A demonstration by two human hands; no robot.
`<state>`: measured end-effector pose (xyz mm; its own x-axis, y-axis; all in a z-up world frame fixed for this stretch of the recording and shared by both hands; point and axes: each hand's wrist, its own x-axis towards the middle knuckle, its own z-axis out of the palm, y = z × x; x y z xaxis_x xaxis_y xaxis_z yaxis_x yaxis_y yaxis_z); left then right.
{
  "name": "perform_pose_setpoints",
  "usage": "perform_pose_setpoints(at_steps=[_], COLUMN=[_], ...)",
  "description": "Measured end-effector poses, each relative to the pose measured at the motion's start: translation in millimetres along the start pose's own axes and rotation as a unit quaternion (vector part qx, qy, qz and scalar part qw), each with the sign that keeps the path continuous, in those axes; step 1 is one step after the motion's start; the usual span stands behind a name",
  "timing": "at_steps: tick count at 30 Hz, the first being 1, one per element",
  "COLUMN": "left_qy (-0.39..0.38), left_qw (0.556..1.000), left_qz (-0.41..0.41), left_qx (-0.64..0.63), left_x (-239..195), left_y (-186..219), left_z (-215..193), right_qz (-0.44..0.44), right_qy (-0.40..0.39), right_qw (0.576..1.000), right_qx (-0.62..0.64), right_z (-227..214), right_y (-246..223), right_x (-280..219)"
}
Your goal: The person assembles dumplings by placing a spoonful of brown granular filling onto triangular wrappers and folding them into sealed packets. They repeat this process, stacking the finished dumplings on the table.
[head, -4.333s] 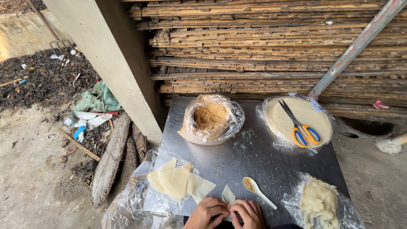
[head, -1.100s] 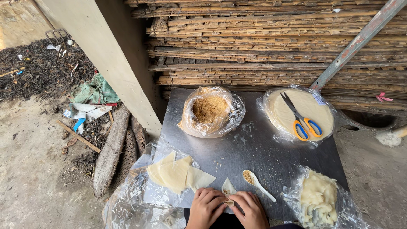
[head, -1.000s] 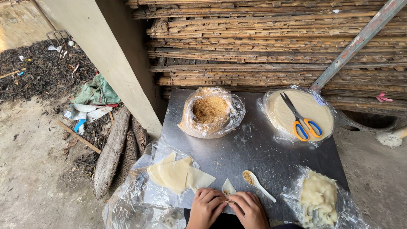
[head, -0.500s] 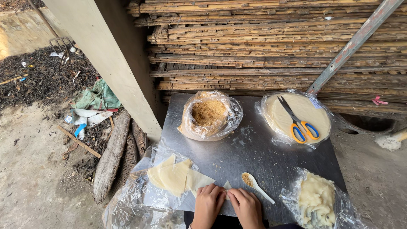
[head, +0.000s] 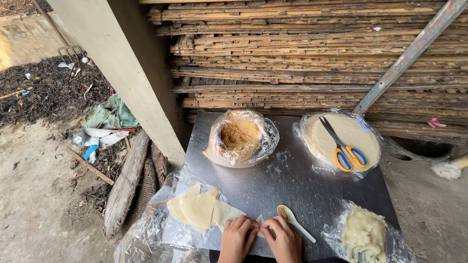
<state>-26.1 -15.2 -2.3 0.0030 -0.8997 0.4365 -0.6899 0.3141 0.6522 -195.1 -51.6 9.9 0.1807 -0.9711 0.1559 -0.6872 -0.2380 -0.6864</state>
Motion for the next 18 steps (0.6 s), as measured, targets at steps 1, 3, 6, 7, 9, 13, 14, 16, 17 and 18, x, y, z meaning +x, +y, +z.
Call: perform_pose_setpoints(at_steps=[1,3,6,7,9,13,14,16,17,18], left_qy=[-0.005,-0.014,-0.034,-0.035,-0.04,-0.02,-0.003,0.035,0.047,0.058], left_qw=[1.0,0.999,0.999,0.998,0.997,0.995,0.993,0.99,0.988,0.985], left_qz=[0.009,0.029,0.04,0.048,0.062,0.101,0.115,0.13,0.127,0.124], left_qx=[-0.001,-0.003,-0.009,-0.012,-0.019,0.001,0.008,0.048,0.076,0.105], left_x=[-1,-2,-7,-7,-12,-24,-28,-24,-25,-27], left_y=[-1,-5,-14,-21,-33,-63,-70,-86,-90,-94], left_z=[0,-1,0,3,10,35,43,60,67,74], right_qz=[-0.005,-0.015,0.061,0.061,0.062,-0.12,-0.174,-0.234,-0.251,-0.259], right_qy=[-0.005,-0.014,-0.09,-0.102,-0.126,-0.072,-0.052,-0.026,-0.022,-0.02], right_qw=[1.0,1.0,0.993,0.992,0.99,0.99,0.983,0.972,0.968,0.966], right_qx=[-0.003,-0.009,-0.037,-0.033,-0.027,0.019,0.001,-0.014,-0.015,-0.015], right_z=[-1,-1,2,5,11,31,39,55,59,61], right_y=[1,3,11,16,31,78,89,104,107,107], right_x=[1,5,6,9,7,4,3,8,5,2])
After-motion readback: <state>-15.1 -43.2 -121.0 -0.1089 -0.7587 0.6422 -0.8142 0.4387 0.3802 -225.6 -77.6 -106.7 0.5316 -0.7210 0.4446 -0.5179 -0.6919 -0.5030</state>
